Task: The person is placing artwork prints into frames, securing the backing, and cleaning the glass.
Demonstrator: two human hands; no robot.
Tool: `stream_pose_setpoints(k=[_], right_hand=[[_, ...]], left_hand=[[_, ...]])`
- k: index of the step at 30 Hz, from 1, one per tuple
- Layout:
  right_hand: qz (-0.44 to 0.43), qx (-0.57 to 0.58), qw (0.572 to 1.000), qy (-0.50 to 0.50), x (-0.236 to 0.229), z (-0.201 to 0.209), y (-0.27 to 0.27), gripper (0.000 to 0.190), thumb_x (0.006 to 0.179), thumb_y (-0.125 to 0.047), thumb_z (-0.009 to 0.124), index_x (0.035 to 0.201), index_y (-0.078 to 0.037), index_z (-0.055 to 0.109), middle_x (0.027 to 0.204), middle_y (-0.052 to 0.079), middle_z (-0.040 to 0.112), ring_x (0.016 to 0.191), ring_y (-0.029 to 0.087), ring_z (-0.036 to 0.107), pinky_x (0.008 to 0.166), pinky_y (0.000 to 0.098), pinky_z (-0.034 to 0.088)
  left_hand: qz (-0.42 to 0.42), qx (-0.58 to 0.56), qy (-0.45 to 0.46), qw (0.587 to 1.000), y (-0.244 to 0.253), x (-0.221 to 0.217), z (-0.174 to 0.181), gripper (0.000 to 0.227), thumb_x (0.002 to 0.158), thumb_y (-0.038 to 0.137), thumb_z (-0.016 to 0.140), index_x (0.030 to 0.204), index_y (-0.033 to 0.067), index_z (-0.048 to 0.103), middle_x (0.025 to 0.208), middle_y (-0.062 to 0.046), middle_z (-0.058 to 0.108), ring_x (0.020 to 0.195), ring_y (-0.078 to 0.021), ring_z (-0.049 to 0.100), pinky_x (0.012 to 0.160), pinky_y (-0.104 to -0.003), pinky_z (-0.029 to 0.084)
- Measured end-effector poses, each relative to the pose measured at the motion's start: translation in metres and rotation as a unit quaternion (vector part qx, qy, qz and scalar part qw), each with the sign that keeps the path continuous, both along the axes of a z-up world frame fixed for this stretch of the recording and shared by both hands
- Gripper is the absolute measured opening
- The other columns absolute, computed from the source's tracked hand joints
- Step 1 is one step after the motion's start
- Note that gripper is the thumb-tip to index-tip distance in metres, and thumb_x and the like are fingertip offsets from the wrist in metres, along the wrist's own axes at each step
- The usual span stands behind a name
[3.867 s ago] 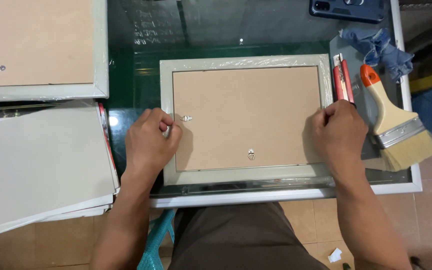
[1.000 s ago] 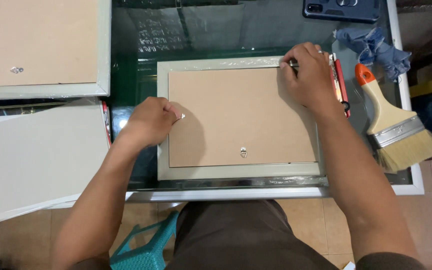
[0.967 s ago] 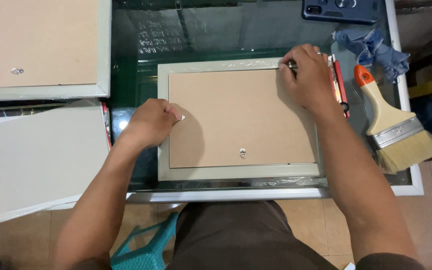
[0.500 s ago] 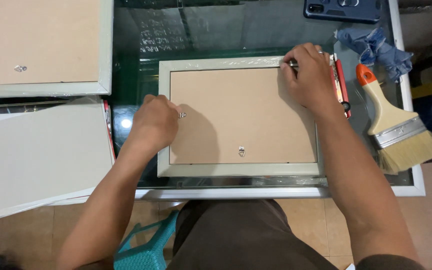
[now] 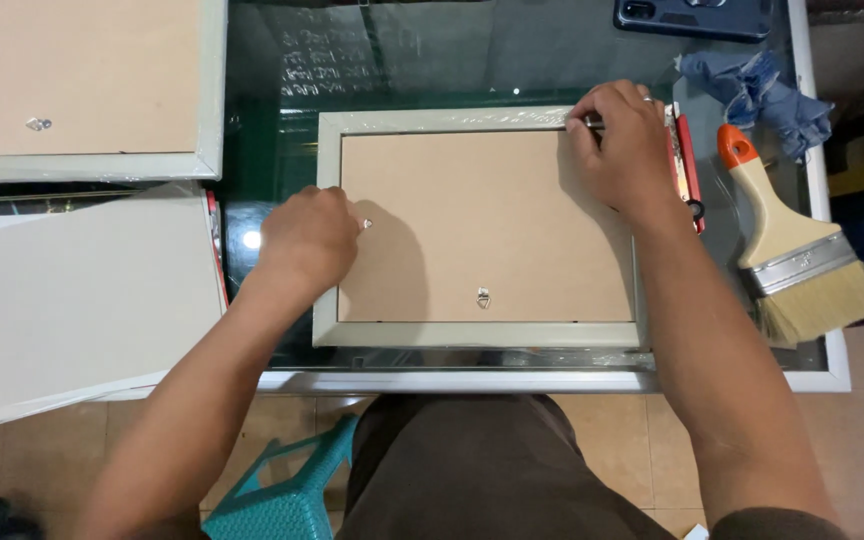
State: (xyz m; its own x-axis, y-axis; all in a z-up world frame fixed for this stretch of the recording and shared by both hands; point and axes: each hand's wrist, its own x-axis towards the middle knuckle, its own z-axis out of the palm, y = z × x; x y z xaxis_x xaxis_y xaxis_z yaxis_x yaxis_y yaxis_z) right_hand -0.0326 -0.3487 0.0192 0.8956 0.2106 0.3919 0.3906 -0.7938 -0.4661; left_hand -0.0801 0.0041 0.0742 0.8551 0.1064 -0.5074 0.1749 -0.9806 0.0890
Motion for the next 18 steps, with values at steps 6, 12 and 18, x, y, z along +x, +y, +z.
stream_pose_setpoints(k=[6,12,18], right_hand=[[-0.02,0.015,1.0,0.012,0.005,0.0,0.002,0.011,0.103,-0.016,0.06,0.098,-0.007,0.065,0.1,0.01,0.062,0.097,0.03,0.053,0.09,0.0466,0.035],[-0.026,0.006,1.0,0.002,0.008,-0.004,0.001,0.016,0.103,-0.021,0.06,0.096,-0.008,0.065,0.097,0.009,0.063,0.094,0.031,0.054,0.087,0.0464,0.035],[-0.016,0.016,1.0,-0.008,0.011,-0.009,-0.007,0.019,0.106,-0.019,0.054,0.098,-0.006,0.065,0.096,0.011,0.064,0.093,0.034,0.056,0.085,0.0482,0.038]], left_hand=[[0.024,-0.149,-0.001,0.989,0.019,0.001,-0.007,0.024,0.097,0.025,0.053,0.096,0.0072,0.069,0.1,-0.014,0.073,0.1,-0.0384,0.065,0.08,-0.046,0.048],[0.036,-0.224,-0.048,0.973,0.024,-0.006,-0.006,0.018,0.096,0.022,0.054,0.087,0.0115,0.067,0.086,-0.004,0.071,0.086,-0.0242,0.065,0.073,-0.039,0.047],[0.014,-0.221,-0.145,0.964,0.01,-0.025,0.033,0.015,0.095,0.024,0.056,0.09,0.0137,0.065,0.1,-0.011,0.065,0.092,-0.0284,0.063,0.078,-0.044,0.048]])
